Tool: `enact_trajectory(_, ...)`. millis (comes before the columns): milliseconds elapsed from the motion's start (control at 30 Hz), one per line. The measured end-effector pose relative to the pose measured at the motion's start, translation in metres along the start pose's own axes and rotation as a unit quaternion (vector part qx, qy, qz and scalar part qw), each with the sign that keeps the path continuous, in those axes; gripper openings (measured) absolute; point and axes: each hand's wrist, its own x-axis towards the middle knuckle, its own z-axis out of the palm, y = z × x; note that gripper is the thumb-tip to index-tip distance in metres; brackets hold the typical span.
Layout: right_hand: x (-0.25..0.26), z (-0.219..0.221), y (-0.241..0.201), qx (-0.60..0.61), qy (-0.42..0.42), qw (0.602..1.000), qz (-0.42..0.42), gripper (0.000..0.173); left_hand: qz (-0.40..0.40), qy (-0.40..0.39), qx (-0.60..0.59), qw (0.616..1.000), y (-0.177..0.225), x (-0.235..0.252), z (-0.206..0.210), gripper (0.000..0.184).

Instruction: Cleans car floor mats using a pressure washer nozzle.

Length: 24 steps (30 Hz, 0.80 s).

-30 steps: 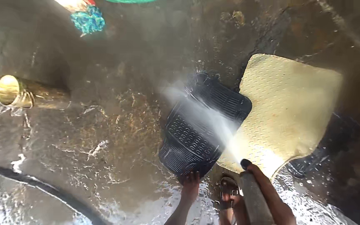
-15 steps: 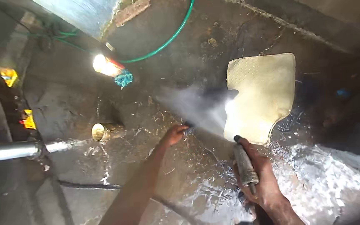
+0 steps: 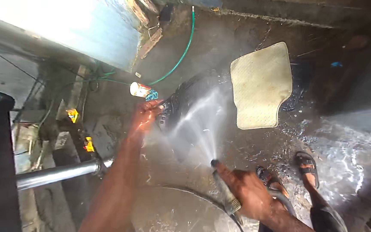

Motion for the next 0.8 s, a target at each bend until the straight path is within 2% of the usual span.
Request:
enact_trajectory(67,-0.011,0.002,0.000,0.010,-0.133,0.991,0.010,0.081,0.002,0.019,-0.048,0.999,0.011,-0.015,-0.005,0.025)
enact_trajectory(100,-0.010,-0.004,0.000,0.011,-0.170,0.985,0.036,0.083,-0.001,0.023,-0.061,0.998,0.016,-0.025,-0.005,0.024)
enact_trajectory(133,-0.007,-0.016,0.000,0.016,-0.168,0.983,0.070,0.084,-0.005,0.028,-0.064,0.998,0.020,-0.035,-0.004,0.024)
enact_trajectory(167,-0.004,-0.028,0.001,0.018,-0.126,0.987,0.097,0.081,-0.006,0.027,-0.059,0.998,0.025,-0.044,-0.002,0.023)
enact_trajectory(233,-0.002,-0.044,0.006,0.023,0.021,0.994,0.104,0.075,-0.001,0.025,-0.045,0.999,0.033,-0.059,0.002,0.024)
enact_trajectory(267,-0.002,-0.048,0.009,0.026,0.062,0.993,0.095,0.075,0.004,0.035,-0.043,0.998,0.037,-0.063,0.004,0.024)
enact_trajectory(300,-0.004,-0.051,0.011,0.035,0.057,0.994,0.086,0.077,0.012,0.047,-0.042,0.998,0.042,-0.065,0.005,0.023)
enact_trajectory(333,-0.007,-0.052,0.013,0.050,0.004,0.995,0.088,0.078,0.023,0.051,-0.040,0.998,0.047,-0.065,0.004,0.023)
enact_trajectory(400,-0.005,-0.056,0.016,0.060,-0.159,0.978,0.121,0.080,0.047,0.047,-0.029,0.997,0.057,-0.068,-0.002,0.024)
enact_trajectory(433,-0.003,-0.059,0.017,0.058,-0.190,0.971,0.134,0.080,0.059,0.041,-0.022,0.997,0.061,-0.071,-0.003,0.025)
enact_trajectory(467,-0.001,-0.065,0.017,0.059,-0.180,0.970,0.149,0.079,0.071,0.032,-0.019,0.997,0.066,-0.076,-0.004,0.025)
enact_trajectory(567,-0.005,-0.075,0.018,0.078,0.001,0.988,0.131,0.083,0.119,-0.005,-0.030,0.992,0.079,-0.092,-0.004,0.028)
enact_trajectory(600,-0.006,-0.076,0.018,0.087,0.006,0.989,0.118,0.084,0.132,-0.015,-0.028,0.991,0.081,-0.094,-0.006,0.029)
enact_trajectory(700,-0.004,-0.081,0.014,0.085,-0.149,0.976,0.137,0.084,0.162,-0.010,-0.006,0.987,0.092,-0.099,-0.014,0.028)
enact_trajectory(733,-0.004,-0.084,0.012,0.079,-0.149,0.977,0.134,0.084,0.176,-0.007,0.012,0.984,0.093,-0.100,-0.017,0.028)
enact_trajectory(800,-0.009,-0.088,0.007,0.074,-0.031,0.993,0.084,0.083,0.192,0.001,0.049,0.980,0.095,-0.106,-0.017,0.027)
